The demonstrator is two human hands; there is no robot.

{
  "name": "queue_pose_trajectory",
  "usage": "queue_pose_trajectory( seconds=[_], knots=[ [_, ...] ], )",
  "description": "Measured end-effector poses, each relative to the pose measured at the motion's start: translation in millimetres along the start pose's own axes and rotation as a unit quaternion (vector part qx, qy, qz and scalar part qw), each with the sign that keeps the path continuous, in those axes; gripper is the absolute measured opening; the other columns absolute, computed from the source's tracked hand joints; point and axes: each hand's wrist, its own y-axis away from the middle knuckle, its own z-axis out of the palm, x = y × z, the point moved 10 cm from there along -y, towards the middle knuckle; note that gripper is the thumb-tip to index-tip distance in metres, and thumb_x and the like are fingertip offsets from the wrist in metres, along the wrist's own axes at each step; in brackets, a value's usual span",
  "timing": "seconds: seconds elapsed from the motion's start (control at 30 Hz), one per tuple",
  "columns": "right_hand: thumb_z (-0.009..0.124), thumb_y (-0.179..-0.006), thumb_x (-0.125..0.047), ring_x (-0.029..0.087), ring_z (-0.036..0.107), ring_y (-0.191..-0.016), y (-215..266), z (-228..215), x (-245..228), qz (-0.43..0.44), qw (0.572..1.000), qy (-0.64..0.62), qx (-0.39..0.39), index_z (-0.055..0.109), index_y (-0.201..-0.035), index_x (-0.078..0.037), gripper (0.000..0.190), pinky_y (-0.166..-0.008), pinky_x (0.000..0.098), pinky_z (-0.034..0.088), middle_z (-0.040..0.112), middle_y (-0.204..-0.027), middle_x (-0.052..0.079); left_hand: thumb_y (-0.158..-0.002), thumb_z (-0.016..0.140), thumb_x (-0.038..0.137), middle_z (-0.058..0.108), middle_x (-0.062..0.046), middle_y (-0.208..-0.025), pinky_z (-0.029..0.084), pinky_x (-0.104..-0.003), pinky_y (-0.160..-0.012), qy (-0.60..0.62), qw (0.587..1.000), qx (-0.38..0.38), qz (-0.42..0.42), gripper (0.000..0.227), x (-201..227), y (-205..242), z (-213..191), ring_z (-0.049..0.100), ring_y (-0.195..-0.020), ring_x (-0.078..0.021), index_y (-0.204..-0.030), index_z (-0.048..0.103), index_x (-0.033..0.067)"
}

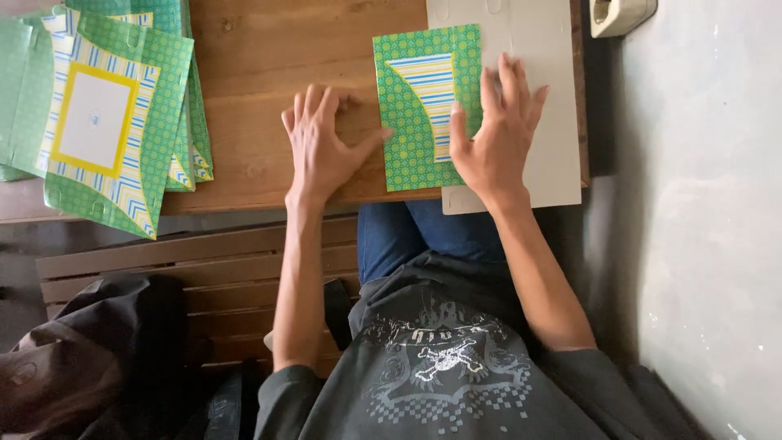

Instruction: Assembling a cardboard box and wrapping it with a decorative paper sleeve.

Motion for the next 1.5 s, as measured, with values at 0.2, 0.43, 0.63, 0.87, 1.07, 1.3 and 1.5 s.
queue_pose_trajectory(
  seconds=[0.2,0.43,0.63,0.87,1.07,1.3,1.5],
  knots=[
    [0.061,-0.104,-0.029,0.037,0.034,-0.149,0,-2,-4,-0.011,1.000,-0.020,0.001,0.066,-0.138,0.004,0.047,-0.119,0.0724,0.013,0.044,-0.157,0.019,-0.084,0.077,0.064,0.053,-0.006,-0.106,0.032,-0.044,-0.096,0.005,0.999,-0.034,-0.025,0.059,17,39,-6,0.050,-0.103,-0.0259,-0.114,0.061,0.0147],
    [0.061,-0.106,-0.029,0.037,0.030,-0.151,-5,-4,-1,0.005,1.000,-0.022,-0.017,0.060,-0.142,0.002,0.047,-0.120,0.0715,0.010,0.038,-0.158,0.021,-0.086,0.076,0.062,0.055,-0.005,-0.113,0.034,-0.044,-0.095,0.003,0.999,-0.045,-0.027,0.057,16,42,-4,0.051,-0.106,-0.0255,-0.120,0.064,0.0179],
    [0.059,-0.103,-0.038,0.038,0.024,-0.151,-16,-4,1,0.061,0.987,-0.094,-0.113,0.067,-0.133,-0.004,0.047,-0.116,0.0741,0.003,0.035,-0.158,0.024,-0.090,0.075,0.061,0.054,-0.006,-0.112,0.035,-0.046,-0.096,-0.010,1.000,-0.019,0.002,0.054,18,47,-6,0.051,-0.104,-0.0254,-0.126,0.070,0.0213],
    [0.065,-0.105,-0.037,0.046,0.033,-0.132,-25,4,-2,-0.015,0.993,0.060,-0.097,0.057,-0.140,0.004,0.055,-0.108,0.0610,0.032,0.038,-0.144,0.030,-0.077,0.074,0.077,0.052,-0.007,-0.118,0.032,-0.048,-0.102,0.013,0.998,-0.044,0.036,0.081,24,50,-9,0.051,-0.112,-0.0267,-0.134,0.066,0.0203],
    [0.068,-0.103,-0.038,0.044,0.037,-0.127,-34,4,4,0.014,0.994,0.029,-0.105,0.066,-0.132,0.001,0.049,-0.102,0.0617,0.037,0.043,-0.134,0.023,-0.077,0.075,0.078,0.053,-0.007,-0.118,0.033,-0.048,-0.101,0.018,0.997,-0.051,0.059,0.085,25,53,-8,0.051,-0.108,-0.0266,-0.137,0.064,0.0182],
    [0.065,-0.104,-0.037,0.039,0.042,-0.126,-38,-3,0,0.007,0.994,0.033,-0.101,0.068,-0.133,-0.001,0.046,-0.095,0.0648,0.041,0.049,-0.128,0.018,-0.077,0.071,0.082,0.045,-0.012,-0.154,0.033,-0.052,-0.109,0.047,0.994,-0.092,0.043,0.100,36,45,6,0.043,-0.137,-0.0298,-0.154,0.044,0.0234],
    [0.064,-0.105,-0.018,0.035,0.047,-0.121,-25,-25,-3,-0.054,0.996,-0.056,-0.035,0.069,-0.134,0.000,0.034,-0.098,0.0498,0.049,0.058,-0.131,0.012,-0.087,0.077,0.075,0.022,-0.012,-0.170,0.010,-0.064,-0.130,0.043,0.981,-0.136,0.129,0.097,74,39,55,0.021,-0.161,-0.0307,-0.158,0.043,0.0189]
  ],
)
